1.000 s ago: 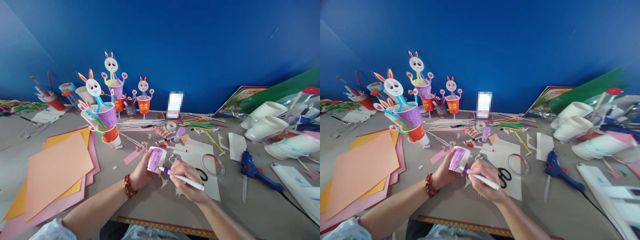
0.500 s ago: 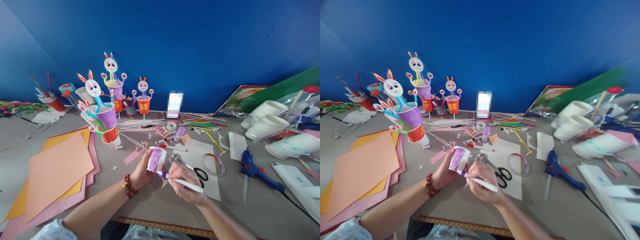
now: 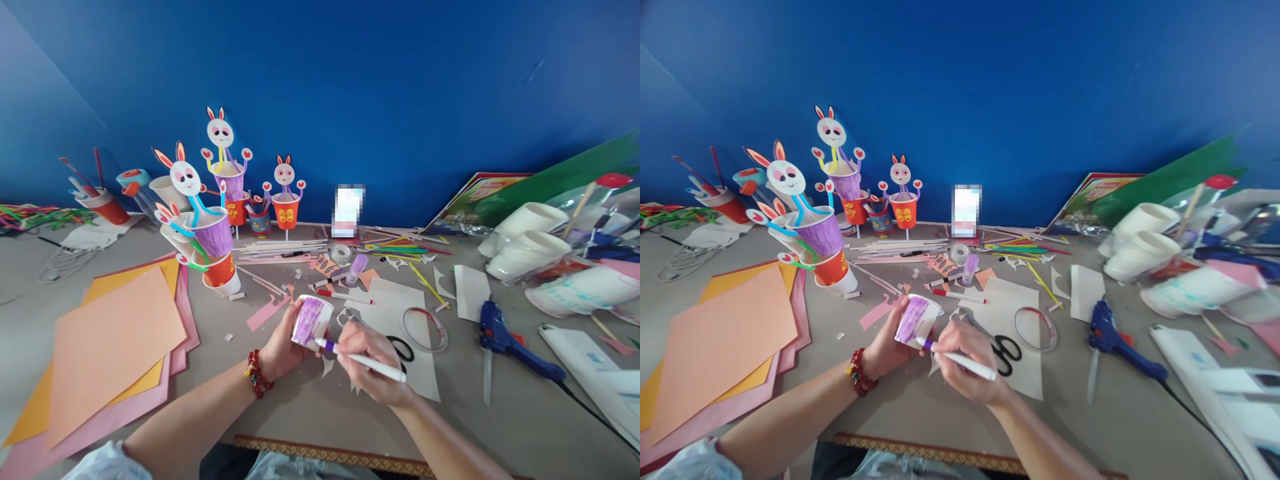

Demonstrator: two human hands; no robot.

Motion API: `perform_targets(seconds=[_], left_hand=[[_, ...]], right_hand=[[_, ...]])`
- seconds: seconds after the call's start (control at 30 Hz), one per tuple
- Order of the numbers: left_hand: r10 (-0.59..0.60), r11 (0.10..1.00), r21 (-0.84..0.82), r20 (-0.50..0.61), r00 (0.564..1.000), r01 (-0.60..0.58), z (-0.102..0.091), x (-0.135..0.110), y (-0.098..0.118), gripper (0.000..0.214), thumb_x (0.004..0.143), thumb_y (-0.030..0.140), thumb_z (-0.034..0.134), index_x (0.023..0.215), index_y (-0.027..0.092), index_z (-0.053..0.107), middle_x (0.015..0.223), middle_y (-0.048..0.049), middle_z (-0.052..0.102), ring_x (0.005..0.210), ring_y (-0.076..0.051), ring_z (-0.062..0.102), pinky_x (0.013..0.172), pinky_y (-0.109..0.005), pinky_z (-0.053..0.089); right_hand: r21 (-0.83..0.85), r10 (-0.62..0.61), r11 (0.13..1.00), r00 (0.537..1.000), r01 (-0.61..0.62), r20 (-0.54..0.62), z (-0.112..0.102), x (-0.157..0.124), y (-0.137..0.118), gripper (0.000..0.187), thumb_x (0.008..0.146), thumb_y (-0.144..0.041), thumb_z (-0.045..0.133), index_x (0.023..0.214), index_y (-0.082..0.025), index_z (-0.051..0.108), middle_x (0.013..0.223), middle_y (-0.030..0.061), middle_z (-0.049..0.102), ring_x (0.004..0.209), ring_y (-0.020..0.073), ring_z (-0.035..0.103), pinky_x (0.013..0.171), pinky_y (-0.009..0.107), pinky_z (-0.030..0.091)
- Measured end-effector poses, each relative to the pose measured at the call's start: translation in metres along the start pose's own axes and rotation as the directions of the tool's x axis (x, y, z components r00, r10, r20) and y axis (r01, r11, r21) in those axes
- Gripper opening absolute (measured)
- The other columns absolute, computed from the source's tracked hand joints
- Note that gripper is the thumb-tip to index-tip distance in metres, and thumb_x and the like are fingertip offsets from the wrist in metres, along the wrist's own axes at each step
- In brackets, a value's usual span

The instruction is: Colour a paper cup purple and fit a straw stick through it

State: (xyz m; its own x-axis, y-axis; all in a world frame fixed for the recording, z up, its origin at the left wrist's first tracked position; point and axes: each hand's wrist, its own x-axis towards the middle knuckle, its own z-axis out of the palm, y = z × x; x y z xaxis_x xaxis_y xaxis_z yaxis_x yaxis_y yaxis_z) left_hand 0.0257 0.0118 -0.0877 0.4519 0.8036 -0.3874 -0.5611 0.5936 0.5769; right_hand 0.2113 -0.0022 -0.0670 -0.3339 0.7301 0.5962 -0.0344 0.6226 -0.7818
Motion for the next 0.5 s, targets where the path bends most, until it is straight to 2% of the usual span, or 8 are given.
perform_targets(seconds=[0.07, 0.2, 0.37, 0.5], left_hand=[[0.01, 1.0, 0.002, 0.014, 1.0, -0.01, -0.001, 0.0009, -0.0009, 0.058, 0.09, 0.064, 0.045, 0.091, 0.01, 0.066, 0.072, -0.0094, 0.067, 0.056, -0.018, 0.061, 0.05, -0.028, 0.046], [-0.012, 1.0, -0.008, 0.031, 0.999, 0.013, -0.0033, 0.0023, -0.0026, 0.06, 0.09, 0.064, 0.044, 0.093, 0.009, 0.067, 0.074, -0.0099, 0.067, 0.057, -0.019, 0.064, 0.049, -0.028, 0.046], [-0.007, 1.0, -0.012, 0.023, 1.0, 0.007, -0.0038, 0.0019, -0.0032, 0.058, 0.092, 0.061, 0.042, 0.093, 0.009, 0.067, 0.073, -0.0098, 0.067, 0.057, -0.018, 0.062, 0.049, -0.027, 0.047], [-0.011, 1.0, -0.014, 0.056, 0.998, 0.012, -0.0034, 0.002, -0.002, 0.058, 0.091, 0.063, 0.044, 0.094, 0.01, 0.067, 0.076, -0.0097, 0.067, 0.057, -0.019, 0.064, 0.049, -0.027, 0.046]], right_hand=[[0.004, -0.008, 1.0, 1.0, 0.008, 0.024, 0.0004, 0.0004, 0.0002, 0.025, 0.08, 0.0, 0.06, 0.091, -0.022, 0.062, 0.073, 0.0, 0.061, 0.067, 0.0151, 0.059, 0.062, 0.028, 0.047], [-0.052, 0.034, 0.998, 0.995, -0.039, -0.092, -0.0003, 0.0022, 0.0009, 0.023, 0.083, -0.001, 0.058, 0.092, -0.022, 0.063, 0.078, 0.0019, 0.061, 0.069, 0.0152, 0.058, 0.062, 0.029, 0.047], [-0.004, -0.008, 1.0, 1.0, 0.008, 0.024, 0.0011, 0.0028, -0.0001, 0.024, 0.081, 0.0, 0.061, 0.091, -0.022, 0.062, 0.074, 0.0002, 0.061, 0.068, 0.0152, 0.06, 0.062, 0.028, 0.047], [-0.071, 0.072, 0.994, 0.99, -0.081, -0.119, -0.001, 0.0005, 0.0024, 0.02, 0.085, -0.003, 0.058, 0.092, -0.022, 0.063, 0.079, 0.0019, 0.06, 0.07, 0.0153, 0.059, 0.062, 0.029, 0.047]])
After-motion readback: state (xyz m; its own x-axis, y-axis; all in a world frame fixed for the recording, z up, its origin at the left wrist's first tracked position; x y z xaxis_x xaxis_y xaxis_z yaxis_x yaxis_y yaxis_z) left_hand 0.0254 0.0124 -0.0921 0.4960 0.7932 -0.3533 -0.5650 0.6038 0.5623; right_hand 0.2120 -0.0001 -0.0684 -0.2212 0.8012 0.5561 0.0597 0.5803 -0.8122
